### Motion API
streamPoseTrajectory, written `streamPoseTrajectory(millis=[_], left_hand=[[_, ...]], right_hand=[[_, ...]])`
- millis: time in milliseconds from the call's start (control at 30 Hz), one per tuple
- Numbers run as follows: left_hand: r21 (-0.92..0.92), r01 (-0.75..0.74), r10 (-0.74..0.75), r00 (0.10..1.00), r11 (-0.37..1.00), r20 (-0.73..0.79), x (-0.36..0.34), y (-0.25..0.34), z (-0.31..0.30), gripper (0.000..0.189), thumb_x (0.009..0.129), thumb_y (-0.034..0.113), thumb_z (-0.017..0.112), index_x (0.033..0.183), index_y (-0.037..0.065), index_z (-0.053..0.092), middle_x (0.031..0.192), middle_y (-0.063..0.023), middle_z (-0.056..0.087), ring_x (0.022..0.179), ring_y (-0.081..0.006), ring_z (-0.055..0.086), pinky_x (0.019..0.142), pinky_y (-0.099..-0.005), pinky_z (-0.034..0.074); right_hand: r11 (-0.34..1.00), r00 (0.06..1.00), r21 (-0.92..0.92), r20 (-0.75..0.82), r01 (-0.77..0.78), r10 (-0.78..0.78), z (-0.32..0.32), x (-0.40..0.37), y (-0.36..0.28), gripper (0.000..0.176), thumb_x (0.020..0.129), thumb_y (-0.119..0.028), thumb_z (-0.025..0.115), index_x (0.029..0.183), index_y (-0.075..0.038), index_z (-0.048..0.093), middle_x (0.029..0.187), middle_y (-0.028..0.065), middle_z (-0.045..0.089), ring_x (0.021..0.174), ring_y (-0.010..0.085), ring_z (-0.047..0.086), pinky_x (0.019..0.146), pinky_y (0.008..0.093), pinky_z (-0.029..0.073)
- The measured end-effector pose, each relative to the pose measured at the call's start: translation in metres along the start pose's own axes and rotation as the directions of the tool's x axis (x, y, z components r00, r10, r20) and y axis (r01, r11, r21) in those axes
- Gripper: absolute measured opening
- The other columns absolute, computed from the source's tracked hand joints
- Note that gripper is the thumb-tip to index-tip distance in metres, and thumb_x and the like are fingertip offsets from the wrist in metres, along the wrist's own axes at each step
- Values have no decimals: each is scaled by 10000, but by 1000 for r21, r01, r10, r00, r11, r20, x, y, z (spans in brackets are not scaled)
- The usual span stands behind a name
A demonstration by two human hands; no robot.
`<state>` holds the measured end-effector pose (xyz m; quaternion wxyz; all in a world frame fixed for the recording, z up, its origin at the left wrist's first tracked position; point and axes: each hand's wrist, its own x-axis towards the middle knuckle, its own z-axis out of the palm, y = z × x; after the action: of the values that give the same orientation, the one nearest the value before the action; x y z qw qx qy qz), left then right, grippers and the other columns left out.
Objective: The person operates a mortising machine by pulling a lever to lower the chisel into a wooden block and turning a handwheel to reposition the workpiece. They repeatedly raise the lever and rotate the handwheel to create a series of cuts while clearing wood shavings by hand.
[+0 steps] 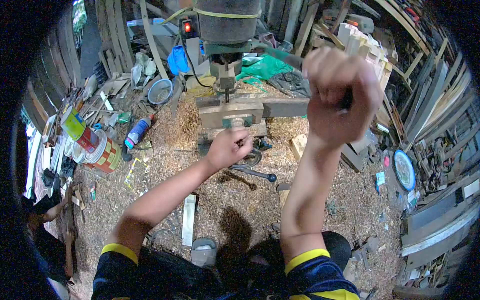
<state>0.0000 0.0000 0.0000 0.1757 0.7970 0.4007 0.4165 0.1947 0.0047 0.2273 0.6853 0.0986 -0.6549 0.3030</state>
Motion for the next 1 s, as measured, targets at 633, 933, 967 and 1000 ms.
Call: streamPoseTrajectory(millis=[633, 933, 967, 1000], left_hand=[[-115, -12, 7, 999, 993, -47, -2, 0, 6, 187, 882, 120, 679, 798, 4, 560, 768, -148, 571, 679, -333, 581, 629, -398, 472], [-97, -17, 11, 998, 995, -61, 0, 0, 3, 205, 881, 181, 682, 781, 30, 586, 769, -141, 605, 659, -356, 626, 602, -452, 489], [-98, -18, 13, 999, 995, -49, 0, 1, 2, 177, 875, 140, 665, 792, 14, 573, 773, -154, 586, 667, -349, 602, 598, -432, 476], [-100, -20, 17, 999, 995, -35, 1, 2, 1, 150, 868, 99, 648, 803, -2, 560, 777, -166, 567, 675, -342, 578, 593, -412, 464]], right_hand=[[981, 984, -148, -148, -126, 104, 22, 56, -4, 492, 1082, -258, 347, 600, -157, 352, 533, -4, 304, 523, 161, 318, 602, 356, 332], [997, 997, -51, 45, 60, -57, -1, -10, 0, 435, 1062, -217, 400, 640, -111, 392, 526, 4, 324, 478, 153, 320, 555, 365, 348], [997, 997, -49, 48, 62, -59, -2, -3, -1, 435, 1062, -217, 400, 640, -111, 392, 526, 4, 324, 478, 153, 320, 555, 365, 348], [998, 999, -62, 43, -14, 16, -1, 6, -3, 433, 1059, -202, 408, 637, -109, 382, 525, 3, 321, 471, 148, 316, 549, 357, 345]])
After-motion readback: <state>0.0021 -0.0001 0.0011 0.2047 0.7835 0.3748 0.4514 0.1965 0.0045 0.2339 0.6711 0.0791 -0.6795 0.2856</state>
